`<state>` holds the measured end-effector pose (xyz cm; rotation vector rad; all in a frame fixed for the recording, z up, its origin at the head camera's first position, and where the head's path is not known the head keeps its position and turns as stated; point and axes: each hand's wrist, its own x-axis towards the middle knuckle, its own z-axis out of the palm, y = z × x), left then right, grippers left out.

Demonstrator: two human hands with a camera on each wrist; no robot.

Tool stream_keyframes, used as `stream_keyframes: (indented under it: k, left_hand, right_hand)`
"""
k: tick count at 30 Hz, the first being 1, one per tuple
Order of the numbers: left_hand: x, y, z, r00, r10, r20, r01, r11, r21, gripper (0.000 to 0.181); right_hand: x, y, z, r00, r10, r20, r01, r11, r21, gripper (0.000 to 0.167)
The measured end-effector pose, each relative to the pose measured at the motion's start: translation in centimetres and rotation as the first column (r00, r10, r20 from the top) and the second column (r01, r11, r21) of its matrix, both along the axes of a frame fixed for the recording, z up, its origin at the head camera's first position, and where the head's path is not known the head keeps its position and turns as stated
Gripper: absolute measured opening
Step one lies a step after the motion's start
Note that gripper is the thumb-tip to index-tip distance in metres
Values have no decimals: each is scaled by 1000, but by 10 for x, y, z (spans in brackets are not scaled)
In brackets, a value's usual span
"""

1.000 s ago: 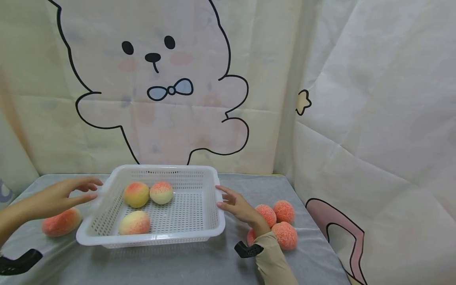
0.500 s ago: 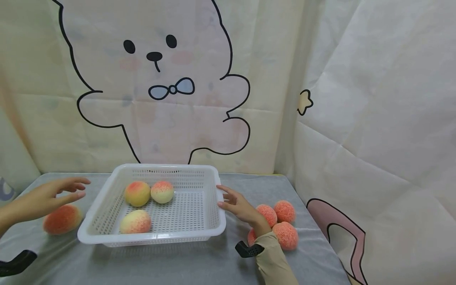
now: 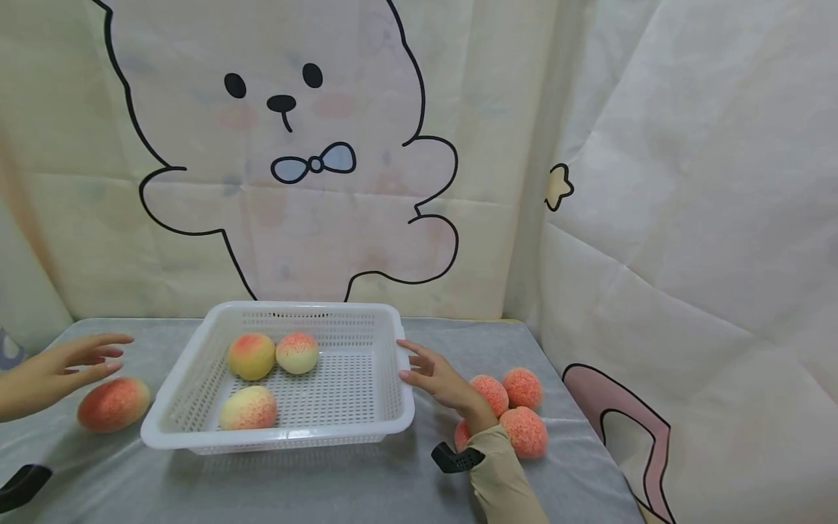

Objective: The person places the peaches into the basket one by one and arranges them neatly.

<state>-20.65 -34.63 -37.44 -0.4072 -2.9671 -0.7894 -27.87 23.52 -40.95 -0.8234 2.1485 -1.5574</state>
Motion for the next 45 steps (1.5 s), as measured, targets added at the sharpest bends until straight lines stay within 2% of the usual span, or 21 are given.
stream_keyframes:
  k: [4,10,16,20,25,29,33,36,40,42,45]
  left_hand:
    - [2,-7,-8,1000,3,17,-4,1000,31,54]
    - [1,-23,-24,999,-8,-34,9,999,53,47]
    - [3,-34,-35,1000,-7,0,7,997,75,45]
    - [4,-37,-37,1000,3,-1,-3,998,69,44]
    - [4,-35,-34,998,10,68,-13,999,45,52]
    - [5,-34,-36,995,-13,98,10,999,38,58]
    - [4,-40,-45,996,-41,76,37,998,43,58]
    - [1,-46,-55,998,-62,17,61,997,54,55]
    - [0,-48,-62,995,-99,-34,101,991,90,57]
    - [0,-46,-63,992,-123,-39,127,986,110,60]
    - [0,-45,-63,990,-138,-5,137,981,138,65]
  right_hand:
    - [-2,0,-1,1000,6,-9,-6,1000,2,67]
    - [-2,0,-2,1000,7,-21,-7,1000,5,67]
    - [-2,-1,0,1000,-1,-16,1,1000,12,68]
    - [-2,-1,1,1000,-11,-20,12,1000,26,67]
    - [-1,0,3,1000,-4,-26,5,1000,15,68]
    - [1,0,4,1000,-9,-23,10,1000,14,68]
    - [1,-1,3,1000,-12,-20,12,1000,13,68]
    - [2,-1,2,1000,-11,-24,11,1000,11,68]
    - [2,-1,2,1000,-9,-26,9,1000,9,68]
    - [2,-1,2,1000,-8,-25,8,1000,8,68]
    - [2,0,1,1000,-5,-23,5,1000,5,68]
